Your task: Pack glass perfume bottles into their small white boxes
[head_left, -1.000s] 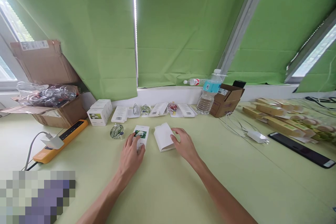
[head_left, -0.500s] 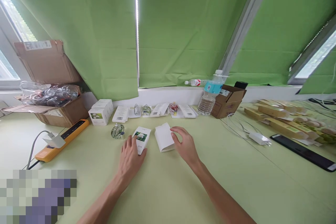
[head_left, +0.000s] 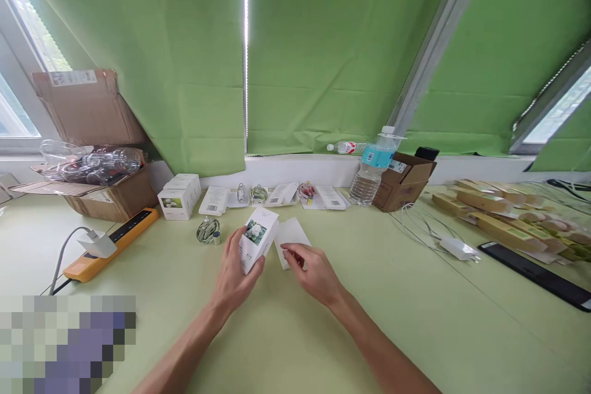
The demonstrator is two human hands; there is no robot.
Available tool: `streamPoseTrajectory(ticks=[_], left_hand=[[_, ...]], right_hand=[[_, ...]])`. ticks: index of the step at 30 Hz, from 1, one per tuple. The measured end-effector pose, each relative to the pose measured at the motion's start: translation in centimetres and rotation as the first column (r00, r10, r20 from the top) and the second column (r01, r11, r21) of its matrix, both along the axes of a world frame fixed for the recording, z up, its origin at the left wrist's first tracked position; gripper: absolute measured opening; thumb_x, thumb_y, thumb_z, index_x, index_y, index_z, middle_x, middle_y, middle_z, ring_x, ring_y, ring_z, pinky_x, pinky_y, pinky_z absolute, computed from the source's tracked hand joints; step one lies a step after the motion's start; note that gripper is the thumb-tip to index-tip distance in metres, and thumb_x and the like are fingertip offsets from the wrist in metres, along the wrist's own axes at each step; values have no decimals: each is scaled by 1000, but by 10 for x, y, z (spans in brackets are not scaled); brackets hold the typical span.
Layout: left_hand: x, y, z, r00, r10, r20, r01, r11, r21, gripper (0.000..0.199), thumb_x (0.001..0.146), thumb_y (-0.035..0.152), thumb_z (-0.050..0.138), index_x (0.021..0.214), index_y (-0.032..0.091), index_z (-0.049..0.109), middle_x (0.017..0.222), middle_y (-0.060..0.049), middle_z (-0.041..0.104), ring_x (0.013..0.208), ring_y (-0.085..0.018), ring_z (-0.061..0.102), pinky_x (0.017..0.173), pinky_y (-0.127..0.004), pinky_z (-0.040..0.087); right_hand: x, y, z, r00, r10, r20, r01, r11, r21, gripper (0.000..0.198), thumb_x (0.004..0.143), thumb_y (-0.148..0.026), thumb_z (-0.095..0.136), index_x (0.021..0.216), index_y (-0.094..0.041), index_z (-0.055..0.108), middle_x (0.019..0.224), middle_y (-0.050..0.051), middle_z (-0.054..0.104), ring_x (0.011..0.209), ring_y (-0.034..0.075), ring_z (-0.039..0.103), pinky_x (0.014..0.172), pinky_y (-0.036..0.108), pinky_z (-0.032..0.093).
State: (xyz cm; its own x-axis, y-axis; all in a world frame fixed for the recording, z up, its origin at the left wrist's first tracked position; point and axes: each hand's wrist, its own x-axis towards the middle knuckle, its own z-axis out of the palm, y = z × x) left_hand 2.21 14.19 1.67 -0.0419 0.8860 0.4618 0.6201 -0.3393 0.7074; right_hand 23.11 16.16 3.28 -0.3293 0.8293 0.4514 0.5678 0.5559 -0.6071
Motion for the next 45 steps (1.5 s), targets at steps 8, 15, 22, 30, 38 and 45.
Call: streamPoseTrajectory(ticks=[8,15,22,30,38,45], left_hand=[[0,-6,-1,971,-237,-18,234,969,-84,56,92,38,49,144,25,31,144,-10,45,129,-27,47,102,-40,45],[1,-5,-4,956,-284,-66,279,957,-83,66,88,33,56,146,22,28,145,-12,46,131,-29,47,104,-43,44],[3,-4,-7,957,-283,-61,277,956,-99,66,88,40,57,145,23,28,144,-12,47,131,-29,46,105,-44,44],[5,-4,-3,959,-267,-89,265,964,-33,57,87,38,58,139,23,38,144,-11,44,132,-26,44,108,-40,40],[6,-8,6,956,-286,-63,286,958,-7,49,85,22,54,133,25,43,132,-7,55,120,-22,54,98,-33,47],[8,-10,7,980,-198,7,197,974,-109,39,92,35,50,129,22,44,97,-3,68,81,-19,64,70,-30,50]], right_hand=[[-4,-5,4,997,59,52,-59,998,-4,29,94,-29,45,116,-25,63,87,4,72,68,19,64,67,30,49],[-3,-6,7,993,68,94,-68,998,-4,28,93,-26,46,113,-27,65,87,3,72,69,18,63,68,29,48],[-3,-6,5,990,60,128,-60,998,-2,23,93,-26,46,104,-25,66,86,3,72,68,18,62,63,27,44],[-3,-4,4,987,54,153,-50,998,-31,21,93,-27,46,95,-23,66,82,3,70,65,17,59,60,25,41],[-4,-4,4,985,49,166,-44,998,-33,22,95,-33,46,95,-22,66,81,2,69,65,16,58,61,26,41],[-4,-2,-1,988,64,142,-60,998,-30,22,95,-31,46,103,-23,66,84,2,70,69,16,61,64,26,44]])
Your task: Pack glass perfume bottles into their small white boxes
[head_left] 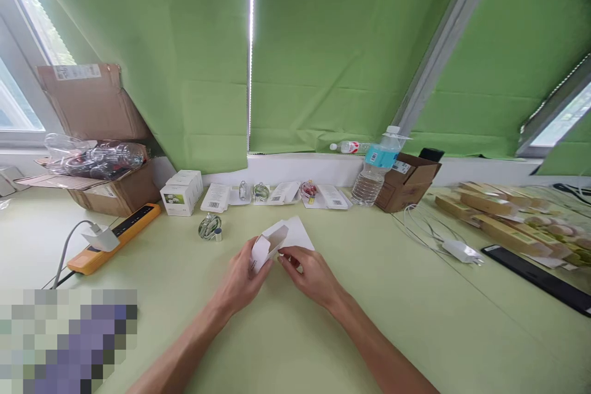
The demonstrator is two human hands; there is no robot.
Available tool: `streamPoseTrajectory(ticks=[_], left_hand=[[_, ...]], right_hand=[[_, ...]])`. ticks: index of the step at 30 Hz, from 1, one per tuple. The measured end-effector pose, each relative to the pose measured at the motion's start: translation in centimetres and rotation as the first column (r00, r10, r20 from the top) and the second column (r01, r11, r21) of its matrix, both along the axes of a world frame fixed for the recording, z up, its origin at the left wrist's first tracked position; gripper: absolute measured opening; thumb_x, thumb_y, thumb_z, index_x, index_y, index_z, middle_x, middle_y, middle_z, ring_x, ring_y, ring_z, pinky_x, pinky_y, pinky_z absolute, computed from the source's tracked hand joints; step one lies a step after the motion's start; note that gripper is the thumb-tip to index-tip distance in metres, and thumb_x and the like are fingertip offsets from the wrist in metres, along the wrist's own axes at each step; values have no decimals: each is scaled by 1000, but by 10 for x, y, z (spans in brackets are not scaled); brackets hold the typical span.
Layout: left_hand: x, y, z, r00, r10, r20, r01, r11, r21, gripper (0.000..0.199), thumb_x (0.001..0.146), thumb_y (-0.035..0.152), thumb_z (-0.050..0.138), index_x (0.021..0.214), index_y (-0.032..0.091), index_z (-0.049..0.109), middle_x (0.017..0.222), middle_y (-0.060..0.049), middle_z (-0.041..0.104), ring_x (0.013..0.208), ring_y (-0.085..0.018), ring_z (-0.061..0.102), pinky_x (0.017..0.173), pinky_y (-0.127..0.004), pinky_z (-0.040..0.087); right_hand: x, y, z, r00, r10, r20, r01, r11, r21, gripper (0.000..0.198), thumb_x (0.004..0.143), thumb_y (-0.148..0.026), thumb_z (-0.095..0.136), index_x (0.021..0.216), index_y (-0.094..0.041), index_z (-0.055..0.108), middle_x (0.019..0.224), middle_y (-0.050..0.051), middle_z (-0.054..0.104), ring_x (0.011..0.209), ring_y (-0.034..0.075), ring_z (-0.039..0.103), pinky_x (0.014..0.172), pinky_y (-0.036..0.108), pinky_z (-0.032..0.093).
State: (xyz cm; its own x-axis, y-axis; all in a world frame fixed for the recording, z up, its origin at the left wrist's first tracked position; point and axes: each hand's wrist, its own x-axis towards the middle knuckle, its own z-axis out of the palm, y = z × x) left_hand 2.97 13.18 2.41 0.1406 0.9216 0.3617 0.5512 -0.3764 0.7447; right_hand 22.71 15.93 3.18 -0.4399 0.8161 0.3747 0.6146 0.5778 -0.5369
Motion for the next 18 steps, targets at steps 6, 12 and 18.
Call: streamPoseTrajectory(ticks=[6,12,18], left_hand=[[0,3,-3,999,44,29,-46,995,87,28,92,38,51,115,20,51,102,-6,64,88,-20,61,73,-30,48],[0,3,-5,998,41,54,-43,998,41,33,92,40,53,118,20,49,97,-5,65,82,-19,61,67,-29,47],[1,1,-3,999,-8,49,3,996,85,29,92,37,53,115,20,51,96,-5,64,84,-19,61,68,-28,47]], right_hand=[[1,0,1,1000,-14,-4,14,1000,16,24,97,-34,44,105,-23,64,85,2,69,69,17,61,65,28,45],[1,1,2,1000,-18,-14,18,1000,4,25,98,-36,41,102,-23,62,82,1,68,65,16,59,64,27,44],[0,2,1,999,-20,-26,20,1000,-3,26,98,-40,40,96,-22,58,76,1,65,64,16,58,59,25,43]])
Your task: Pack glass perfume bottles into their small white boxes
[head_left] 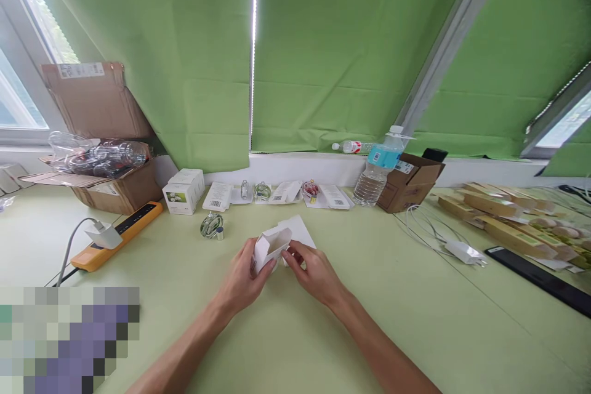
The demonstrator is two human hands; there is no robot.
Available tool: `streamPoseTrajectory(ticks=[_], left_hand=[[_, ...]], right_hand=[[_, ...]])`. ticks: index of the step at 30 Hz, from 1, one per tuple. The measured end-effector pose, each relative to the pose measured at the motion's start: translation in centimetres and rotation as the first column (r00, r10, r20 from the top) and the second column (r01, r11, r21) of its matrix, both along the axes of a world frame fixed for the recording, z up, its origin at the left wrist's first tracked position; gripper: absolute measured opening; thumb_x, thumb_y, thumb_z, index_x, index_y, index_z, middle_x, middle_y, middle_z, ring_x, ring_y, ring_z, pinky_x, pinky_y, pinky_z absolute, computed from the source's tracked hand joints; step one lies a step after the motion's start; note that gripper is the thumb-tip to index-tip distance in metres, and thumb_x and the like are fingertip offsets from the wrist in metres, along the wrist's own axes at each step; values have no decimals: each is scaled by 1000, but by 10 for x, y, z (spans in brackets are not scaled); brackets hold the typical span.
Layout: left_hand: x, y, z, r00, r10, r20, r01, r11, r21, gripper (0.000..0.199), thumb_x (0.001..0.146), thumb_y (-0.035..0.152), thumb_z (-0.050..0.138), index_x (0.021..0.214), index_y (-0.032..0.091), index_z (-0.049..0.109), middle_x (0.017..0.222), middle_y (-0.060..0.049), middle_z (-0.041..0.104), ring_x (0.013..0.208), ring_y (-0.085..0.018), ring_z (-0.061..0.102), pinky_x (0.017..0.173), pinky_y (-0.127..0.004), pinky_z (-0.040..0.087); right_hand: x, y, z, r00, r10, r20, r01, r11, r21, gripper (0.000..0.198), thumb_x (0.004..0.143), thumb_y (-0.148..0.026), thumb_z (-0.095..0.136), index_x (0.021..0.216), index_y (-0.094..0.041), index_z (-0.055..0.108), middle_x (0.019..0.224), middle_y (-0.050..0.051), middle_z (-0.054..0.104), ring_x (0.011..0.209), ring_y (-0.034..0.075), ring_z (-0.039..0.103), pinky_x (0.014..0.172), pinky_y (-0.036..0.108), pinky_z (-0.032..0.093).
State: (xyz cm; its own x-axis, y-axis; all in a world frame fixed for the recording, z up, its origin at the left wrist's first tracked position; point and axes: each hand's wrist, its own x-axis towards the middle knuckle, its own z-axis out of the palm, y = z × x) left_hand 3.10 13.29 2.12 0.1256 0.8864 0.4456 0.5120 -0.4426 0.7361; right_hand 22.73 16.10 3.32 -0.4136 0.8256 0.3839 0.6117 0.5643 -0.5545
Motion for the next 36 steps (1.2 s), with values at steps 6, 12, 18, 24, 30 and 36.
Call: streamPoseTrajectory(ticks=[6,12,18,24,30,36], left_hand=[[0,-1,0,999,21,-29,-20,1000,17,31,90,38,55,114,19,50,95,-5,65,83,-19,61,70,-29,48],[-2,2,-6,999,29,26,-29,1000,4,48,90,38,56,131,20,40,113,-9,65,96,-21,64,80,-32,52],[-1,6,-14,999,51,20,-52,996,68,53,92,38,53,139,21,37,129,-12,59,116,-24,58,94,-36,49],[-2,5,-11,999,44,27,-46,997,57,59,92,39,53,145,23,32,141,-12,51,124,-24,53,100,-37,46],[-3,2,-9,999,15,30,-16,1000,11,60,92,39,54,143,20,30,132,-13,58,112,-24,61,92,-37,50],[-2,1,-9,1000,6,5,-6,999,36,58,91,38,56,142,23,32,128,-10,61,106,-23,64,87,-34,52]], right_hand=[[1,-1,1,1000,-4,-17,4,1000,-5,23,98,-40,41,97,-22,56,77,1,64,65,16,58,61,26,44],[1,-1,0,1000,-6,-30,5,1000,-8,24,98,-40,41,96,-23,57,76,0,64,65,16,58,60,26,43],[1,-1,1,1000,-5,-17,6,1000,7,26,99,-41,40,96,-23,58,76,0,64,65,16,57,61,26,42],[0,-1,2,999,0,-36,0,1000,-15,30,99,-42,39,89,-22,58,73,0,64,64,16,56,60,26,41],[1,-2,2,996,-2,-94,-5,997,-73,33,97,-47,40,86,-21,56,74,2,65,66,17,58,57,26,42],[1,-1,2,989,1,-150,-17,994,-104,31,96,-48,41,92,-21,56,75,1,64,66,16,57,56,25,42]])
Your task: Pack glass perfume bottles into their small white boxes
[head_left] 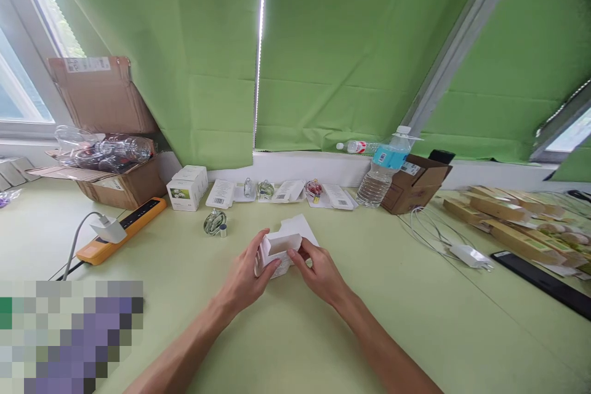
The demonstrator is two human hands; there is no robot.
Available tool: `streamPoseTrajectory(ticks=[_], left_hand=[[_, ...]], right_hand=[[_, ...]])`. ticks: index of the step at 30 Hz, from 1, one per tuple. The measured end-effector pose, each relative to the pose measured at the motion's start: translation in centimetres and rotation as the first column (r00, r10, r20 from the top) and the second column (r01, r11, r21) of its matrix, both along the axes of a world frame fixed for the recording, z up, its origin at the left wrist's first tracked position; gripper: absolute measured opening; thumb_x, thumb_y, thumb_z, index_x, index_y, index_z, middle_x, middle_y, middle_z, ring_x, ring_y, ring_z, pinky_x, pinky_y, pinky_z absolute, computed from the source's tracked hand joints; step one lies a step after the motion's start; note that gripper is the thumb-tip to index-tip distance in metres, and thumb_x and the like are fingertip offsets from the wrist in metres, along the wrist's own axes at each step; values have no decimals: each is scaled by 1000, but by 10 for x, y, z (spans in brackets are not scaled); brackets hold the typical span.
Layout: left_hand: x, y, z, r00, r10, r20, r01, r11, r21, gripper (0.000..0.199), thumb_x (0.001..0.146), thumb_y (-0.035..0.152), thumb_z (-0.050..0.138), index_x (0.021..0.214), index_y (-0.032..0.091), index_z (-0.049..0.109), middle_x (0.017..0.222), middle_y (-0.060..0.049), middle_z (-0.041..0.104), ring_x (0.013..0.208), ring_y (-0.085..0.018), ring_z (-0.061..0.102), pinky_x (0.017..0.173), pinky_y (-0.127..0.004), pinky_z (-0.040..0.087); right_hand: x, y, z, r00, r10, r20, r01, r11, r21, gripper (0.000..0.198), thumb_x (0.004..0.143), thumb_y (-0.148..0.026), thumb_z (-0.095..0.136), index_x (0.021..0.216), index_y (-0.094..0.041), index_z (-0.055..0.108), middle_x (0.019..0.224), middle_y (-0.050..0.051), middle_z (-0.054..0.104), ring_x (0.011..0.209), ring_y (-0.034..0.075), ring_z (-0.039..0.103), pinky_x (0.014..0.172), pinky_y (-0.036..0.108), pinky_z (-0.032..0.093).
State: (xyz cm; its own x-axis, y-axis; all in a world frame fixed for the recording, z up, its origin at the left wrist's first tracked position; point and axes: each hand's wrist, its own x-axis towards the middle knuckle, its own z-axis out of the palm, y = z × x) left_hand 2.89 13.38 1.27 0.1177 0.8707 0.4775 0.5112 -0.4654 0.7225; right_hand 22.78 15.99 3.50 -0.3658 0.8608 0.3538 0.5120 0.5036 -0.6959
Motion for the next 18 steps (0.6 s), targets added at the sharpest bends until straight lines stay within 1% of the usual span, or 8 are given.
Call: streamPoseTrajectory(ticks=[5,8,11,18], left_hand=[[0,-1,2,1000,-9,0,9,1000,9,57,91,38,56,141,23,35,123,-9,64,100,-22,65,84,-33,53],[-1,-1,3,1000,-14,-10,14,1000,0,57,91,38,55,141,23,34,124,-10,64,100,-22,65,85,-34,53],[-1,-1,3,1000,-21,-10,20,1000,-14,57,91,38,55,142,23,32,127,-10,62,102,-22,64,88,-35,52],[-1,0,2,1000,-23,4,23,1000,-15,57,91,39,55,142,22,33,126,-12,62,104,-23,64,89,-37,52]], right_hand=[[-1,-1,1,999,2,-33,-2,1000,-14,32,97,-48,41,92,-20,57,74,1,61,64,15,53,54,23,40],[-2,-1,2,999,-5,-41,5,1000,-4,33,96,-48,41,90,-20,57,72,0,61,63,14,52,54,23,40],[-2,-1,3,999,-12,-35,12,1000,5,35,97,-48,40,89,-20,58,73,1,61,63,14,53,55,24,41],[-1,-1,2,999,-6,-46,6,1000,-12,39,97,-51,37,89,-20,58,74,3,63,66,16,55,58,25,45]])
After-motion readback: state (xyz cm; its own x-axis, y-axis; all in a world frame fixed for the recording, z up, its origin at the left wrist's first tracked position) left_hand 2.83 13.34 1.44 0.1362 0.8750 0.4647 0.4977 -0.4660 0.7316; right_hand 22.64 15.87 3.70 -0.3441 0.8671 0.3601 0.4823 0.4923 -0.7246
